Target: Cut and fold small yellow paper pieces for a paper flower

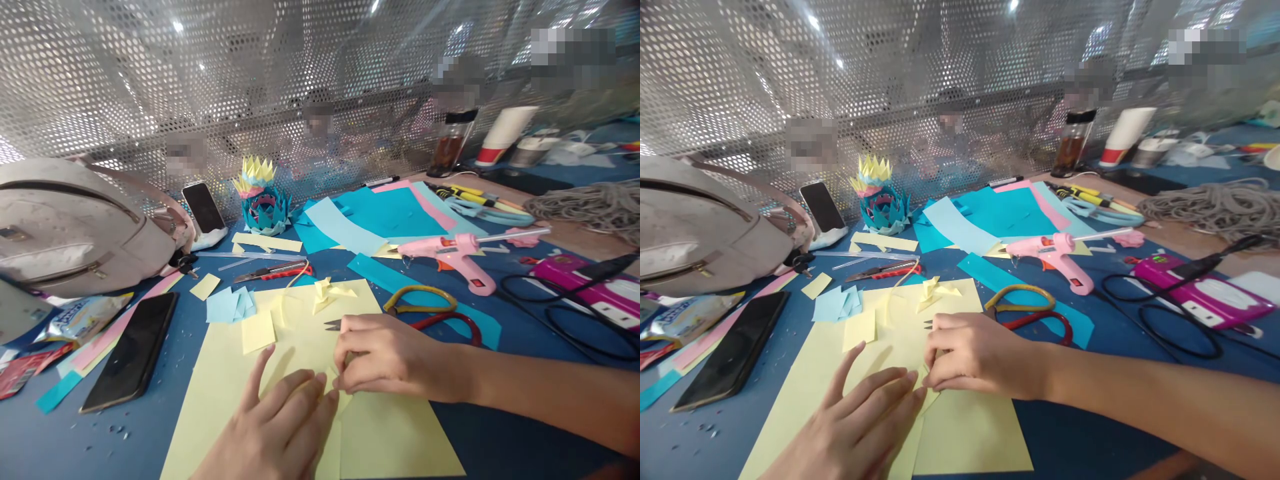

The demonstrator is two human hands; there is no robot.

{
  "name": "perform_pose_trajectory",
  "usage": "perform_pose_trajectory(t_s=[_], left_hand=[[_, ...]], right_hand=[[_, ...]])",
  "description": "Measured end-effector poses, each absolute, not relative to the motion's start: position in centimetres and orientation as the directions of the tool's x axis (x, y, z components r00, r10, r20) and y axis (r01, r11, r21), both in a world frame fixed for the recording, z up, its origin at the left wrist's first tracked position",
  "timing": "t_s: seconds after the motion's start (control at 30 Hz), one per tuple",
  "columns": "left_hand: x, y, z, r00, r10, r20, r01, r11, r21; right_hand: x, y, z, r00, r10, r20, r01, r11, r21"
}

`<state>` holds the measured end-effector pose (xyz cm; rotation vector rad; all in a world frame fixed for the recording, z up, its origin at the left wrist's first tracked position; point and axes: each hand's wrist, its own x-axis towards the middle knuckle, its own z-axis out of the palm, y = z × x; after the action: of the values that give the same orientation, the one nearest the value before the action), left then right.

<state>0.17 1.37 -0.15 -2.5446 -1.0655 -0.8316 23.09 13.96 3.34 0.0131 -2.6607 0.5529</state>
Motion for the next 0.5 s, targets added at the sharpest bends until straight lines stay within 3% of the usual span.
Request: perform_pose_trajectory(t_s=[0.13,0.33,0.5], left_hand=[[0.2,1.3,-0.3,0.584,0.575,0.574,0.713,-0.700,-0.024],[0.2,1.3,0.4,0.577,0.587,0.568,0.719,-0.695,-0.012],[0.0,1.3,1.1,0.597,0.593,0.541,0.715,-0.699,-0.022]], right_hand=[[23.3,14.3,4.2,-0.947,0.020,0.321,-0.076,0.956,-0.283],[23.7,14.7,5.0,-0.952,-0.100,0.291,-0.188,0.938,-0.290],[23.4,14.5,4.7,-0.934,-0.073,0.350,-0.191,0.929,-0.317]])
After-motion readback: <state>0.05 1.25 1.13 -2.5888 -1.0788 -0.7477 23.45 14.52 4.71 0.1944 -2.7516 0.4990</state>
